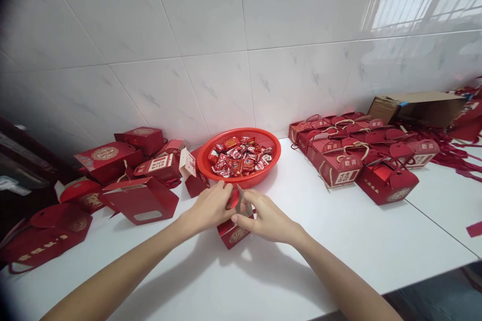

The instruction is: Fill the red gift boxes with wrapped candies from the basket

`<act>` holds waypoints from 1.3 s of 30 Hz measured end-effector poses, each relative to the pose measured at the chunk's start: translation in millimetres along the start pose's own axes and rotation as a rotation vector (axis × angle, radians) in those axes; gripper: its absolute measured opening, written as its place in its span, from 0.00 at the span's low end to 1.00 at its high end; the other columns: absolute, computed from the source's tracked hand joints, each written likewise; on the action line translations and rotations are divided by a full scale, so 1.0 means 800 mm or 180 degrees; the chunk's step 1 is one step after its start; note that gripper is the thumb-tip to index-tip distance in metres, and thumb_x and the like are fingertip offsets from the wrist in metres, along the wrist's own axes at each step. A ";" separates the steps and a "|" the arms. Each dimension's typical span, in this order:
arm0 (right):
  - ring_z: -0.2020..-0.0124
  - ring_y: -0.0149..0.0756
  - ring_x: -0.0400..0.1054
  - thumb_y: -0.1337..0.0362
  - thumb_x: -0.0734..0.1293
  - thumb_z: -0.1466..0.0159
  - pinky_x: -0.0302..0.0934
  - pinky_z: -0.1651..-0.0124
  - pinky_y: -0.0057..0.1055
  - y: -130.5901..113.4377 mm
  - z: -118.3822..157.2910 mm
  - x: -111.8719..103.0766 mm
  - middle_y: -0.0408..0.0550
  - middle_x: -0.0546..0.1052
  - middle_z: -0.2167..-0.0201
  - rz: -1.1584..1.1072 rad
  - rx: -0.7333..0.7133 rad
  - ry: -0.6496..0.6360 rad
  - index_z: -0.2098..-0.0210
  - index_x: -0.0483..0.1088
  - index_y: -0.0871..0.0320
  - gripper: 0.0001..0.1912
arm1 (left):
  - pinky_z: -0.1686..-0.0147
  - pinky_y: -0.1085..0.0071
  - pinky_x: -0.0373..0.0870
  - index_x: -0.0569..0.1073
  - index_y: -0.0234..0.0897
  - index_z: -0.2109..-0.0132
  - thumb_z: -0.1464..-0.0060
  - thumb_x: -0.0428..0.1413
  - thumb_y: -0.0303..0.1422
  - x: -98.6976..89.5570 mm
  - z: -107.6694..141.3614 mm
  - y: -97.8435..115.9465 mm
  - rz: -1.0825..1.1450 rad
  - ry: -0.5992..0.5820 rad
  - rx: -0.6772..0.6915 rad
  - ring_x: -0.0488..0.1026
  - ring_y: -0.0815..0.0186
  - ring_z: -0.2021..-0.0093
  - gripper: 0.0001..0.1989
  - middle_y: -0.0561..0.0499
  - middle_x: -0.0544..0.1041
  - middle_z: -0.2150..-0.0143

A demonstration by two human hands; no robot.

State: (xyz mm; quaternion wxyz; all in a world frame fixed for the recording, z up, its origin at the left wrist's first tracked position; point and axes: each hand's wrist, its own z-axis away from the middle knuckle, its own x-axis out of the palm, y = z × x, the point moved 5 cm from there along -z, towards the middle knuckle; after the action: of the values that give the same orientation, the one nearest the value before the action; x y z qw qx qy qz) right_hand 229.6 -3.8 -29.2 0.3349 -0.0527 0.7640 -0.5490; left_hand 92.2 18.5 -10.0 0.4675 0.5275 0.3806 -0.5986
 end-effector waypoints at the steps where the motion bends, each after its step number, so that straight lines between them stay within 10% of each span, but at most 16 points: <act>1: 0.63 0.36 0.66 0.52 0.68 0.37 0.65 0.58 0.33 0.001 0.002 -0.001 0.45 0.71 0.64 -0.0028 0.0035 -0.0067 0.65 0.65 0.56 0.14 | 0.63 0.64 0.66 0.70 0.36 0.60 0.45 0.55 0.34 -0.004 -0.001 -0.010 0.0275 -0.0024 0.0045 0.75 0.52 0.58 0.07 0.41 0.76 0.57; 7: 0.48 0.46 0.68 0.56 0.75 0.45 0.62 0.46 0.42 0.012 0.009 0.002 0.51 0.72 0.45 -0.0190 0.0260 -0.0534 0.35 0.58 0.50 0.42 | 0.72 0.72 0.58 0.70 0.36 0.70 0.46 0.53 0.47 -0.009 -0.018 -0.074 0.2498 -0.0029 0.0264 0.67 0.66 0.71 0.18 0.52 0.72 0.73; 13: 0.49 0.45 0.69 0.61 0.77 0.47 0.64 0.46 0.40 0.031 0.011 0.012 0.51 0.73 0.45 -0.0383 0.0452 -0.0719 0.30 0.48 0.50 0.52 | 0.75 0.76 0.57 0.68 0.37 0.60 0.61 0.65 0.52 0.049 -0.010 -0.107 0.4042 -0.0411 -0.0395 0.64 0.71 0.75 0.28 0.57 0.69 0.73; 21: 0.51 0.45 0.70 0.62 0.77 0.48 0.64 0.47 0.40 0.037 0.007 0.017 0.51 0.75 0.47 -0.0294 0.0594 -0.0713 0.29 0.47 0.50 0.54 | 0.59 0.66 0.67 0.78 0.38 0.60 0.40 0.51 0.37 0.014 0.020 -0.086 0.1709 0.1041 0.0287 0.69 0.62 0.62 0.13 0.47 0.72 0.62; 27: 0.52 0.45 0.70 0.59 0.78 0.49 0.64 0.48 0.41 0.040 0.006 0.021 0.52 0.75 0.49 -0.0341 0.0616 -0.0673 0.28 0.43 0.52 0.58 | 0.53 0.58 0.63 0.80 0.42 0.56 0.34 0.45 0.36 -0.010 0.038 -0.029 0.0218 0.0565 0.1186 0.65 0.56 0.55 0.17 0.44 0.72 0.57; 39: 0.52 0.46 0.70 0.56 0.78 0.50 0.64 0.49 0.41 0.050 0.006 0.027 0.55 0.73 0.46 -0.0077 0.0607 -0.0436 0.28 0.45 0.52 0.58 | 0.55 0.66 0.69 0.71 0.37 0.73 0.38 0.51 0.47 -0.015 0.036 -0.066 0.1855 0.0293 0.0740 0.72 0.62 0.58 0.21 0.48 0.74 0.58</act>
State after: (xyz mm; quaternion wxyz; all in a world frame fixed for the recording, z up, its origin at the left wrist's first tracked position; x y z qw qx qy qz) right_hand 227.5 -1.8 -74.4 0.3833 -0.0672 0.6829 -0.6183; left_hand 33.8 7.2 4.6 0.5382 0.6908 0.1632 -0.4545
